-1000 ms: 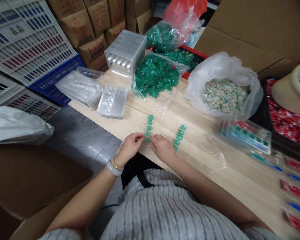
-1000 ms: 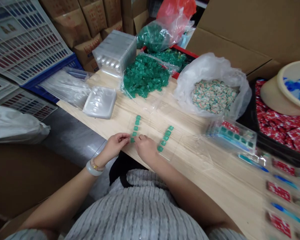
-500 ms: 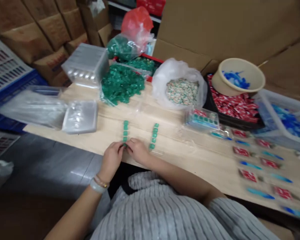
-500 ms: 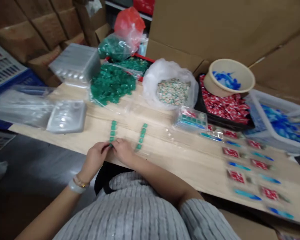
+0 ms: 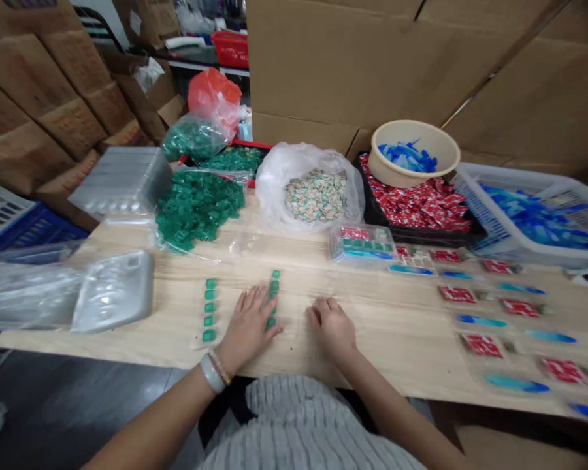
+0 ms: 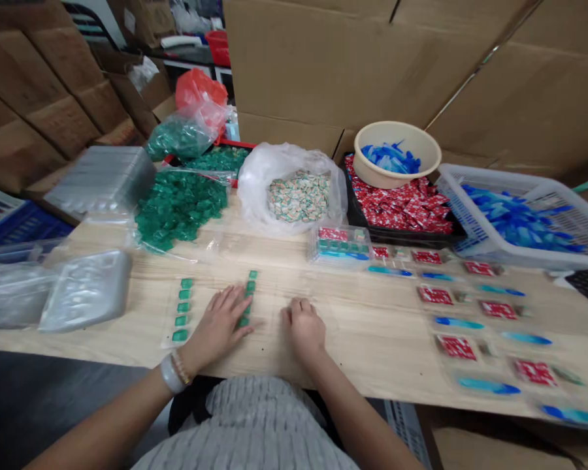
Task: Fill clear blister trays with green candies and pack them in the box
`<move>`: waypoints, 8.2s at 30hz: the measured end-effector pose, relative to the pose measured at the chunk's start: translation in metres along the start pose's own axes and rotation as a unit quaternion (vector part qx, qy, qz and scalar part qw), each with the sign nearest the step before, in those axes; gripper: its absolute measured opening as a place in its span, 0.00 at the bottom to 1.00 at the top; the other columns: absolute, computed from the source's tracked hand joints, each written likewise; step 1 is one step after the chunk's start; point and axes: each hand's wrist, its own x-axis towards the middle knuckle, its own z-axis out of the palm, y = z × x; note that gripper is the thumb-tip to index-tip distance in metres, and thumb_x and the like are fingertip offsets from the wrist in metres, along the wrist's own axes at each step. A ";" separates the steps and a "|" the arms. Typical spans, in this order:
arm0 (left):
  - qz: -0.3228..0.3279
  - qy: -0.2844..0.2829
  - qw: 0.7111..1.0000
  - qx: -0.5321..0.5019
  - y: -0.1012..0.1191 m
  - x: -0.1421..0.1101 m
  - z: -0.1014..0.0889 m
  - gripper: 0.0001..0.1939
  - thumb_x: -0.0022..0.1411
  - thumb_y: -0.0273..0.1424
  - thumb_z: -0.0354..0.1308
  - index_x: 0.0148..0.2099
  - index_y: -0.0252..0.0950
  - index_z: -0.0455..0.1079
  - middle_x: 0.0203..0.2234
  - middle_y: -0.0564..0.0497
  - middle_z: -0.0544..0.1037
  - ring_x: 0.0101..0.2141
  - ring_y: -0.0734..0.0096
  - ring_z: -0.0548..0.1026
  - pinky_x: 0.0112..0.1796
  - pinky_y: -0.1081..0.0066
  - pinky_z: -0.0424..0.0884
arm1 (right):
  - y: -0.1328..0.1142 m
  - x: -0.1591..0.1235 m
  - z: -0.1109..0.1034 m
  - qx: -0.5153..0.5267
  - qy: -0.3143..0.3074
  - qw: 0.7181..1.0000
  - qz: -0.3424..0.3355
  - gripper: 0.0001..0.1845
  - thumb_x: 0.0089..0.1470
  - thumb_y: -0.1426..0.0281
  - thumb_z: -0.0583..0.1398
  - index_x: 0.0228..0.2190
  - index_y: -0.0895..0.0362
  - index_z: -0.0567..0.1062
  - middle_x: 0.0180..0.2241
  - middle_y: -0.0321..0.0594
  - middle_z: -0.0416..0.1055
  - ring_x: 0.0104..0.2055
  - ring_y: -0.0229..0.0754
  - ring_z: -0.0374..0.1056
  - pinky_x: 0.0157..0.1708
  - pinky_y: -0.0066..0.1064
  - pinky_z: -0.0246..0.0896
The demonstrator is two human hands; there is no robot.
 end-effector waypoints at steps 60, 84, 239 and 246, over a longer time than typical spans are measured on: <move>-0.292 0.155 0.715 -0.616 -0.225 0.220 -0.118 0.12 0.62 0.28 0.41 0.41 0.28 0.63 0.32 0.49 0.71 0.36 0.73 0.71 0.34 0.72 0.66 | -0.066 0.237 -0.030 0.434 0.031 0.889 -0.142 0.12 0.46 0.68 0.57 0.35 0.58 0.69 0.24 0.33 0.66 0.25 0.32 0.60 0.26 0.25 0.57; -0.358 -0.021 0.658 -0.662 -0.077 0.136 -0.003 0.02 0.50 0.23 0.57 0.28 0.29 0.66 0.21 0.52 0.72 0.22 0.78 0.71 0.25 0.77 0.67 | -0.050 0.212 0.002 0.174 0.008 0.950 -0.259 0.09 0.51 0.75 0.53 0.33 0.59 0.73 0.33 0.42 0.67 0.38 0.39 0.62 0.39 0.29 0.57; -0.265 0.020 0.507 -0.820 -0.066 0.118 -0.008 0.11 0.44 0.32 0.63 0.29 0.30 0.67 0.20 0.55 0.69 0.21 0.84 0.66 0.25 0.81 0.64 | -0.076 0.144 -0.017 0.474 -0.007 0.856 -0.206 0.10 0.49 0.70 0.56 0.36 0.55 0.71 0.32 0.39 0.69 0.34 0.37 0.66 0.35 0.32 0.63; -0.199 0.048 0.701 -0.684 -0.057 0.118 -0.012 0.12 0.49 0.37 0.58 0.28 0.32 0.65 0.20 0.55 0.67 0.22 0.80 0.64 0.24 0.77 0.61 | -0.074 0.139 -0.026 0.704 -0.128 0.698 0.002 0.12 0.37 0.69 0.64 0.28 0.56 0.69 0.21 0.30 0.68 0.22 0.32 0.64 0.26 0.27 0.61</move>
